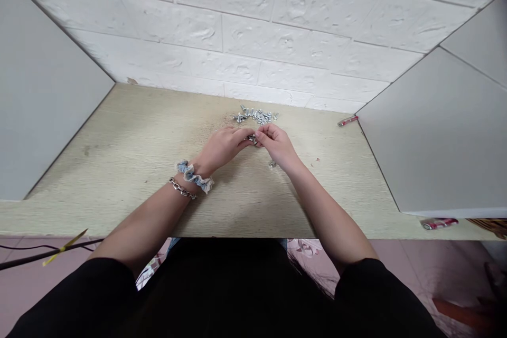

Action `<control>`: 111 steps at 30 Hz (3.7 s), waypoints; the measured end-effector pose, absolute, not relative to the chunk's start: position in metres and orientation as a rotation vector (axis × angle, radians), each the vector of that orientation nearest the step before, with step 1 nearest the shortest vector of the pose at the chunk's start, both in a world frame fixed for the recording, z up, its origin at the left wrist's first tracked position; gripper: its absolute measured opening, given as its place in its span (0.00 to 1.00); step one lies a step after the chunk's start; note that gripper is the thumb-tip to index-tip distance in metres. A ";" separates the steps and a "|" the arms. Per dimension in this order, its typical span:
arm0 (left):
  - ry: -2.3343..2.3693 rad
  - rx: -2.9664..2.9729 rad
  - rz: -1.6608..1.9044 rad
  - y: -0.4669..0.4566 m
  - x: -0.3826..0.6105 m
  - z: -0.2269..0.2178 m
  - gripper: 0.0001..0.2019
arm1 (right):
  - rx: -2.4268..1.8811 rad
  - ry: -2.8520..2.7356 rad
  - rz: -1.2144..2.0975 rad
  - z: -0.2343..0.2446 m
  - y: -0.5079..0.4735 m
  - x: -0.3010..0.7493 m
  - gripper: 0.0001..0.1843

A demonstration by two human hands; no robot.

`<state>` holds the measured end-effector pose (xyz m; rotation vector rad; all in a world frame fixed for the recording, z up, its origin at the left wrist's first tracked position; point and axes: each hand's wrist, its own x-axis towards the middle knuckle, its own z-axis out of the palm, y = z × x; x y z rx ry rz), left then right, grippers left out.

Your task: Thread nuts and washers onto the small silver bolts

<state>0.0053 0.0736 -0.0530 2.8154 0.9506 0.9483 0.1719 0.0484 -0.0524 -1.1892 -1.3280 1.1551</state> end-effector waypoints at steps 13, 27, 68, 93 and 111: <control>0.956 2.836 0.974 0.076 0.005 -0.057 0.12 | -1.211 -1.382 1.167 -0.045 0.043 0.169 0.07; 0.943 2.813 1.048 0.077 0.004 -0.058 0.12 | -1.189 -1.321 1.259 -0.048 0.044 0.173 0.12; 0.917 2.788 0.973 0.074 0.004 -0.054 0.12 | -1.212 -1.189 1.237 -0.047 0.049 0.172 0.13; 0.980 2.789 1.069 0.076 0.005 -0.058 0.12 | -1.430 -1.620 0.627 -0.057 0.049 0.177 0.07; 0.990 2.800 1.073 0.077 0.005 -0.059 0.13 | -1.762 -2.311 0.331 -0.057 0.043 0.178 0.06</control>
